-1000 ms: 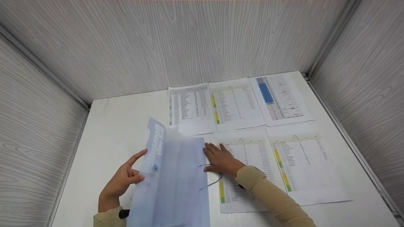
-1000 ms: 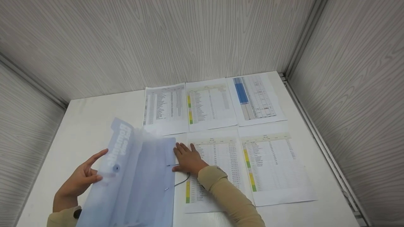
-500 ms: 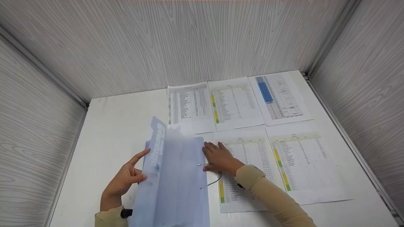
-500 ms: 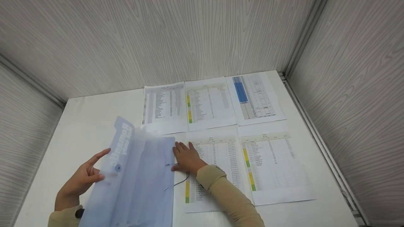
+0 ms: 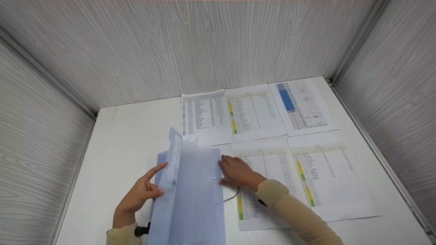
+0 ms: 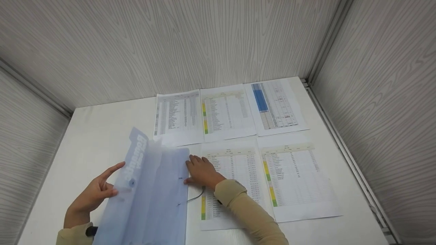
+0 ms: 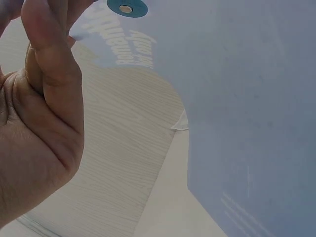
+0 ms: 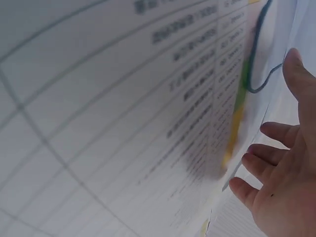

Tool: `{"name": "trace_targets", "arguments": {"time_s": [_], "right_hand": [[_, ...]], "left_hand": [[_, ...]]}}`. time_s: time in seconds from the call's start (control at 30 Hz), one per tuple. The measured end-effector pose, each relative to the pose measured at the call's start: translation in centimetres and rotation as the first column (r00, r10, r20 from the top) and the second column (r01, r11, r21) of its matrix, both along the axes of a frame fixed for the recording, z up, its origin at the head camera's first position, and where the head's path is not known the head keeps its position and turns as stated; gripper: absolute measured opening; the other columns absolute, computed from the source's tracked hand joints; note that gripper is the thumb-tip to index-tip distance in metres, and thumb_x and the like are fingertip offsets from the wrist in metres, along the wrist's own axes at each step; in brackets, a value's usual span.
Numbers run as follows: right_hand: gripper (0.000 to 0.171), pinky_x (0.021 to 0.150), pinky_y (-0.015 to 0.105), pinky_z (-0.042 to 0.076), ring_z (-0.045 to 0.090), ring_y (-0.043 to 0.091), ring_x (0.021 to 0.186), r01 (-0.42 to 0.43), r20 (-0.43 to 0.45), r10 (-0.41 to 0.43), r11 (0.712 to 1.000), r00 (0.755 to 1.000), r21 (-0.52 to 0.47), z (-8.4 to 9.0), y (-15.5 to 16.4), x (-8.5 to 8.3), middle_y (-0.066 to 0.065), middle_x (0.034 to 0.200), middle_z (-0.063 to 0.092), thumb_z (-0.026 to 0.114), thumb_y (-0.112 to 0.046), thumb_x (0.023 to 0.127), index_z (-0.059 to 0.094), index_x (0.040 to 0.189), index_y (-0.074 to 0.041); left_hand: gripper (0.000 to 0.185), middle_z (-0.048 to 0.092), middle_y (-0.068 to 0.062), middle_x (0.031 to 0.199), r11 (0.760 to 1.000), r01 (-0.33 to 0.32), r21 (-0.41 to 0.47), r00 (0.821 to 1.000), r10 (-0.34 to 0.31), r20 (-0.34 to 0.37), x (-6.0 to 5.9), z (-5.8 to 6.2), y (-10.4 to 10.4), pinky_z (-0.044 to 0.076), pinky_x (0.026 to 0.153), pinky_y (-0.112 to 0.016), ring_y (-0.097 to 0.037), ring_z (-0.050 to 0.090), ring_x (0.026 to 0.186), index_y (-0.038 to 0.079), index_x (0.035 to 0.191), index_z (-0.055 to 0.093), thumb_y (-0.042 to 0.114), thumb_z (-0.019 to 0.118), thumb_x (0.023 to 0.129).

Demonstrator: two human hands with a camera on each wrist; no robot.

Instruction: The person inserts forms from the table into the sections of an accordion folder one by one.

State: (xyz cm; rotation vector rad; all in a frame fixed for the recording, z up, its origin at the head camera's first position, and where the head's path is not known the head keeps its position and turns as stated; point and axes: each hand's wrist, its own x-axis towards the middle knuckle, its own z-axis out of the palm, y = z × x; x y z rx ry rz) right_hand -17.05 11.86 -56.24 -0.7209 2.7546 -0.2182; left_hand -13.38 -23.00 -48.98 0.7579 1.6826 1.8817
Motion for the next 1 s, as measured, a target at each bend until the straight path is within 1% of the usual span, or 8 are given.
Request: {"name": "trace_targets", "arguments": {"time_s": [0.1,0.23,0.33,0.4,0.47,0.6,0.7,1.0], "right_hand": [[0.076,0.116,0.046,0.027,0.027,0.027,0.146,0.014,0.026,-0.012,0.996,1.000,-0.088,0.4,0.7,0.3,0.011,0.158,0.026,0.055,-0.057,0.089,0.034,0.148,-0.012],[0.074,0.116,0.049,0.027,0.027,0.028,0.146,0.068,0.084,-0.053,0.980,0.995,-0.188,1.0,1.9,0.6,0.008,0.158,0.027,0.057,-0.054,0.090,0.035,0.149,-0.016],[0.076,0.116,0.050,0.026,0.029,0.029,0.145,0.100,0.100,-0.080,0.972,0.992,-0.211,1.4,2.9,0.6,0.008,0.157,0.029,0.060,-0.053,0.088,0.035,0.149,-0.015],[0.079,0.115,0.049,0.027,0.031,0.029,0.144,0.111,0.089,-0.093,0.969,0.992,-0.222,1.5,3.6,0.6,0.009,0.155,0.032,0.063,-0.051,0.087,0.034,0.149,-0.013],[0.081,0.115,0.048,0.027,0.033,0.029,0.143,0.125,0.079,-0.109,0.963,0.991,-0.239,1.6,4.4,0.6,0.009,0.153,0.034,0.068,-0.048,0.084,0.034,0.149,-0.012],[0.085,0.114,0.050,0.028,0.035,0.030,0.140,0.135,0.046,-0.127,0.951,0.991,-0.276,1.4,6.5,0.4,0.010,0.150,0.038,0.072,-0.045,0.082,0.033,0.149,-0.010],[0.084,0.112,0.053,0.028,0.036,0.032,0.138,0.149,0.027,-0.148,0.944,0.989,-0.293,1.2,8.2,0.4,0.012,0.149,0.039,0.072,-0.043,0.082,0.034,0.148,-0.009],[0.083,0.106,0.059,0.029,0.035,0.042,0.134,0.197,-0.022,-0.210,0.945,0.978,-0.263,1.3,13.3,0.2,0.021,0.145,0.039,0.072,-0.040,0.083,0.033,0.147,-0.003]], "left_hand": [[0.077,0.028,-0.015,0.050,1.000,-0.006,-0.029,1.000,0.006,-0.004,0.0,0.0,0.3,0.037,0.051,-0.037,-0.026,0.026,0.044,0.018,0.153,0.026,-0.010,0.056,0.088],[0.077,0.030,-0.016,0.050,0.998,-0.023,-0.062,1.000,0.024,0.005,0.1,0.0,0.5,0.046,0.053,-0.027,-0.026,0.028,0.044,0.015,0.154,0.025,-0.008,0.057,0.087],[0.077,0.032,-0.013,0.049,0.996,-0.035,-0.085,0.999,0.036,0.009,0.1,0.0,0.6,0.046,0.052,-0.028,-0.022,0.030,0.043,0.015,0.154,0.025,-0.008,0.058,0.088],[0.077,0.031,-0.012,0.048,0.995,-0.039,-0.094,0.999,0.040,0.003,0.2,0.0,0.7,0.042,0.050,-0.035,-0.018,0.030,0.043,0.013,0.154,0.024,-0.008,0.058,0.088],[0.077,0.030,-0.013,0.049,0.995,-0.035,-0.096,0.999,0.035,-0.004,0.2,0.0,0.7,0.038,0.049,-0.039,-0.019,0.029,0.043,0.012,0.154,0.024,-0.008,0.058,0.088],[0.076,0.028,-0.019,0.051,0.995,-0.030,-0.096,1.000,0.029,-0.012,0.3,0.4,0.8,0.038,0.048,-0.040,-0.023,0.028,0.044,0.017,0.153,0.028,-0.007,0.058,0.087],[0.076,0.027,-0.019,0.051,0.993,-0.035,-0.109,0.999,0.034,-0.008,0.4,0.5,0.8,0.039,0.048,-0.038,-0.024,0.028,0.044,0.022,0.152,0.030,-0.007,0.059,0.087],[0.076,0.022,-0.011,0.051,0.992,-0.040,-0.123,0.999,0.039,-0.007,0.3,0.1,0.8,0.033,0.051,-0.043,-0.023,0.021,0.044,0.017,0.153,0.025,-0.006,0.057,0.088]]}}
